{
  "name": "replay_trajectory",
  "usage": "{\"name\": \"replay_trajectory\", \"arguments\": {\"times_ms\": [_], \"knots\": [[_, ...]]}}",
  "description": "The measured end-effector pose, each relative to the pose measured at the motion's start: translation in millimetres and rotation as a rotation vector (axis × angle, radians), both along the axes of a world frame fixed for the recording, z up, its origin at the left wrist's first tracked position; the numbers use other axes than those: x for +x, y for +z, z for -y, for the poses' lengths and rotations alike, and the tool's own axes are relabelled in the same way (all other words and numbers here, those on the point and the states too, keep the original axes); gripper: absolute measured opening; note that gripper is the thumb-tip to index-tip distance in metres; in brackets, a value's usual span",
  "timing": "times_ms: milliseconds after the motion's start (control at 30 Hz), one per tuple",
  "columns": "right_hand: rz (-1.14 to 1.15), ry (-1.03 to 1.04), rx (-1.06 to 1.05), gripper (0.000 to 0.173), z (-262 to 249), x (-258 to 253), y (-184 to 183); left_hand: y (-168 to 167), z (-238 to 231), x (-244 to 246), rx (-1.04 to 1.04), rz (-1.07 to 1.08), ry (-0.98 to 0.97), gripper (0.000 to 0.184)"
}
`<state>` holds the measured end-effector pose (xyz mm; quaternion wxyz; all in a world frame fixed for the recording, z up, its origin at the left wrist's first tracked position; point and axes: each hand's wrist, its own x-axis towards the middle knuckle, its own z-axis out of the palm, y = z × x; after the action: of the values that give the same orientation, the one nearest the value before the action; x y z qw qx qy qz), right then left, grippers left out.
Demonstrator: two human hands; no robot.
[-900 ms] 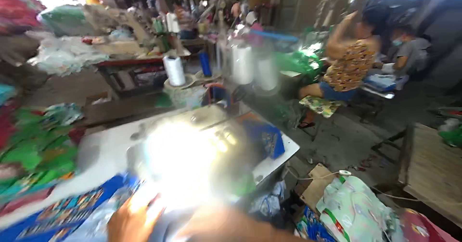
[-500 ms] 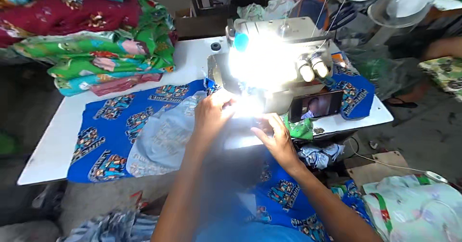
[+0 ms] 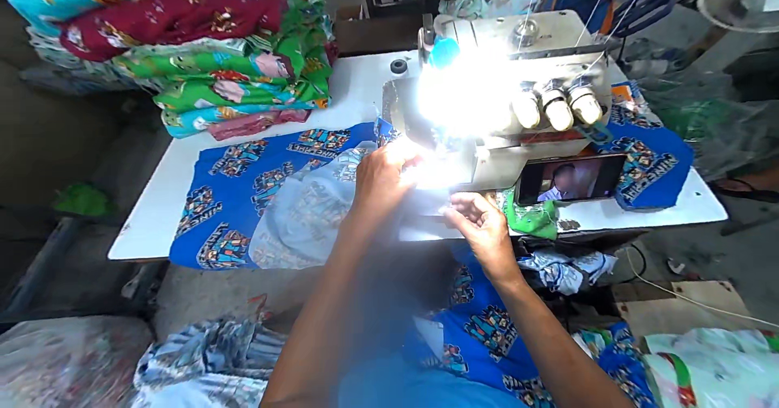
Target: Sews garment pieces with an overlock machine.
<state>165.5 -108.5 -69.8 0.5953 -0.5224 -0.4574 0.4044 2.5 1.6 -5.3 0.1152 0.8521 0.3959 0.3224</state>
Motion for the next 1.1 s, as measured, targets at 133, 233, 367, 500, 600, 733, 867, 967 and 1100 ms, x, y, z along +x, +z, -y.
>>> {"name": "replay_trajectory", "arguments": {"times_ms": [133,233,367,500,600,733,867,967,1100], "knots": [[-0.008,0.036,0.017,0.018,7,2,0,-3,0,2,0.089,0.028,-0.008,0.011],[-0.006,0.046,0.033,0.012,10,2,1,-1,1,4,0.151,0.015,0.002,0.01],[-0.043,0.05,0.029,0.012,13,-1,2,5,17,-1,0.157,-0.043,-0.033,0.01],[-0.061,0.048,0.038,0.012,16,-1,4,0,20,-12,0.1,0.018,-0.105,0.016],[-0.09,0.05,0.052,0.013,19,-2,6,2,19,-14,0.078,0.049,-0.129,0.014],[-0.109,0.021,0.071,0.014,19,-2,7,5,11,-6,0.077,0.062,-0.167,0.013],[-0.121,0.002,0.078,0.014,18,0,10,11,5,1,0.033,0.06,-0.157,0.012],[-0.124,-0.001,0.095,0.013,17,1,10,16,-2,8,-0.023,0.076,-0.145,0.011],[-0.112,-0.018,0.116,0.013,17,2,11,13,-17,12,-0.077,0.096,-0.177,0.01]]}}
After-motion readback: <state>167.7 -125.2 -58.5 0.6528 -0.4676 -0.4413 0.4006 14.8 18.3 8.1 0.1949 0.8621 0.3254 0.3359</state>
